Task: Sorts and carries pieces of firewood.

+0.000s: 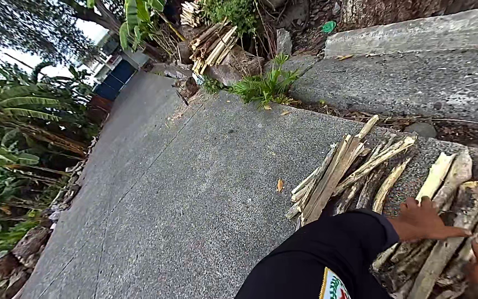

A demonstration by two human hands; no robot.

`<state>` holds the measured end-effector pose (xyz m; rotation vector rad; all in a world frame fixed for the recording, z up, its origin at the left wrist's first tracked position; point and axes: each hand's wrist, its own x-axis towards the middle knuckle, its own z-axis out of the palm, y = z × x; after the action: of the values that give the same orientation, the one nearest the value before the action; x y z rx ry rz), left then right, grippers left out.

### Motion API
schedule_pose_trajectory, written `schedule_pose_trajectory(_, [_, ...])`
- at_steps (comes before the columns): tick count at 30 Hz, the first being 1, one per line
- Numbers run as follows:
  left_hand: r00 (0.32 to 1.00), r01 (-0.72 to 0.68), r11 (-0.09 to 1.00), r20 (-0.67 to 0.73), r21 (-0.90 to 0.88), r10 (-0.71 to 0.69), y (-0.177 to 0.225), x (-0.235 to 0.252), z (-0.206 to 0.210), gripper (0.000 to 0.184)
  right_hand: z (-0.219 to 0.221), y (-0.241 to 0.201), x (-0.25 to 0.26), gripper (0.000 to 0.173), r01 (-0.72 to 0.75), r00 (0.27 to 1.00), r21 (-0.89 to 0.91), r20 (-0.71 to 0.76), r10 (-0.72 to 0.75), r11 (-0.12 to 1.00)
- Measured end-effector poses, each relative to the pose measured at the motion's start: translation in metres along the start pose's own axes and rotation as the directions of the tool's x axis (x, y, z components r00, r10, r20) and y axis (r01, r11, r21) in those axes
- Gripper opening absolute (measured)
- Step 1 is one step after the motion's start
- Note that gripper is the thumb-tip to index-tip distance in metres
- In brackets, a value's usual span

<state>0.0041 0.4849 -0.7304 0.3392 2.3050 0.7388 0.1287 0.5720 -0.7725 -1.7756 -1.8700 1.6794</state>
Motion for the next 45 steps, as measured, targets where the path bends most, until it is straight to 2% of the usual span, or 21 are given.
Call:
schedule_pose_trajectory(1, [0.998, 0.043, 0.999, -0.037, -0.011, -0.044, -0.002, -0.001, 0.003, 0.121, 0.002, 0.009, 0.004, 0.116, 0.008, 0.999, 0.022, 0.034, -0.009, 1.000])
schedule_pose_trajectory(3, [0.990, 0.143, 0.990, 0.002, -0.017, -0.143, -0.004, -0.002, 0.001, 0.128, 0.001, 0.011, 0.004, 0.108, 0.037, 0.996, 0.104, 0.079, -0.045, 0.994])
schedule_pose_trajectory(5, [0.968, 0.231, 0.972, 0.115, -0.052, -0.224, -0.009, -0.006, -0.002, 0.133, 0.000, 0.005, 0.001, 0.087, 0.054, 0.990, 0.213, 0.118, -0.080, 0.976])
schedule_pose_trajectory(7, [0.965, 0.219, 0.973, 0.162, -0.072, -0.205, -0.019, -0.004, -0.004, 0.131, -0.003, -0.004, -0.007, 0.068, 0.038, 0.978, 0.282, 0.186, -0.093, 0.959])
schedule_pose_trajectory(9, [0.969, 0.138, 0.987, 0.219, -0.080, -0.118, -0.028, -0.004, -0.013, 0.118, -0.007, -0.009, -0.014, 0.064, 0.027, 0.956, 0.284, 0.274, -0.108, 0.959])
schedule_pose_trajectory(11, [0.944, 0.071, 0.990, 0.330, -0.121, -0.027, -0.034, -0.009, -0.016, 0.092, -0.015, -0.007, -0.021, 0.059, 0.029, 0.898, 0.296, 0.413, -0.155, 0.955])
schedule_pose_trajectory(13, [0.898, 0.129, 0.968, 0.440, -0.217, -0.020, -0.034, -0.037, -0.021, 0.075, -0.016, 0.001, -0.024, 0.057, 0.030, 0.839, 0.272, 0.516, -0.172, 0.962])
schedule_pose_trajectory(14, [0.886, 0.168, 0.952, 0.463, -0.255, -0.033, -0.039, -0.049, -0.017, 0.077, -0.015, 0.006, -0.028, 0.054, 0.000, 0.830, 0.271, 0.537, -0.151, 0.963])
schedule_pose_trajectory(16, [0.899, 0.188, 0.931, 0.437, -0.312, -0.036, -0.057, -0.061, 0.000, 0.084, -0.016, 0.018, -0.033, 0.052, -0.073, 0.817, 0.260, 0.569, -0.092, 0.963])
schedule_pose_trajectory(20, [0.940, 0.146, 0.898, 0.342, -0.414, 0.004, -0.082, -0.066, 0.022, 0.094, -0.016, 0.028, -0.049, 0.053, -0.137, 0.778, 0.271, 0.625, -0.066, 0.953])
schedule_pose_trajectory(23, [0.933, 0.127, 0.861, 0.354, -0.493, 0.065, -0.091, -0.060, 0.021, 0.095, -0.013, 0.029, -0.058, 0.051, -0.082, 0.750, 0.275, 0.650, -0.122, 0.958])
schedule_pose_trajectory(25, [0.939, 0.106, 0.856, 0.335, -0.506, 0.082, -0.094, -0.061, 0.016, 0.090, -0.008, 0.028, -0.065, 0.052, -0.070, 0.772, 0.294, 0.621, -0.135, 0.953])
schedule_pose_trajectory(29, [0.958, 0.021, 0.887, 0.262, -0.462, 0.114, -0.091, -0.066, -0.014, 0.086, 0.005, 0.009, -0.090, 0.055, -0.030, 0.824, 0.314, 0.545, -0.154, 0.949])
schedule_pose_trajectory(31, [0.965, -0.025, 0.883, 0.221, -0.469, 0.144, -0.088, -0.067, -0.038, 0.096, 0.017, -0.004, -0.093, 0.057, 0.018, 0.815, 0.350, 0.537, -0.216, 0.937])
schedule_pose_trajectory(34, [0.974, -0.104, 0.882, 0.131, -0.460, 0.183, -0.075, -0.072, -0.090, 0.081, 0.043, -0.034, -0.104, 0.063, 0.088, 0.809, 0.394, 0.508, -0.297, 0.915])
schedule_pose_trajectory(36, [0.977, -0.123, 0.892, 0.103, -0.434, 0.185, -0.068, -0.081, -0.132, 0.080, 0.066, -0.056, -0.114, 0.068, 0.112, 0.804, 0.418, 0.495, -0.329, 0.902])
schedule_pose_trajectory(39, [0.978, -0.145, 0.920, 0.087, -0.365, 0.188, -0.072, -0.093, -0.191, 0.088, 0.096, -0.084, -0.143, 0.071, 0.066, 0.766, 0.486, 0.536, -0.356, 0.872])
schedule_pose_trajectory(41, [0.978, -0.142, 0.943, 0.104, -0.301, 0.180, -0.082, -0.102, -0.221, 0.087, 0.116, -0.091, -0.160, 0.070, 0.015, 0.732, 0.515, 0.578, -0.361, 0.857])
schedule_pose_trajectory(43, [0.989, -0.109, 0.973, 0.079, -0.202, 0.128, -0.101, -0.106, -0.236, 0.092, 0.134, -0.090, -0.171, 0.065, -0.015, 0.716, 0.455, 0.627, -0.308, 0.891])
schedule_pose_trajectory(45, [1.000, -0.006, 0.999, -0.007, -0.035, 0.006, -0.126, -0.107, -0.230, 0.102, 0.148, -0.081, -0.169, 0.069, 0.005, 0.722, 0.283, 0.663, -0.199, 0.959])
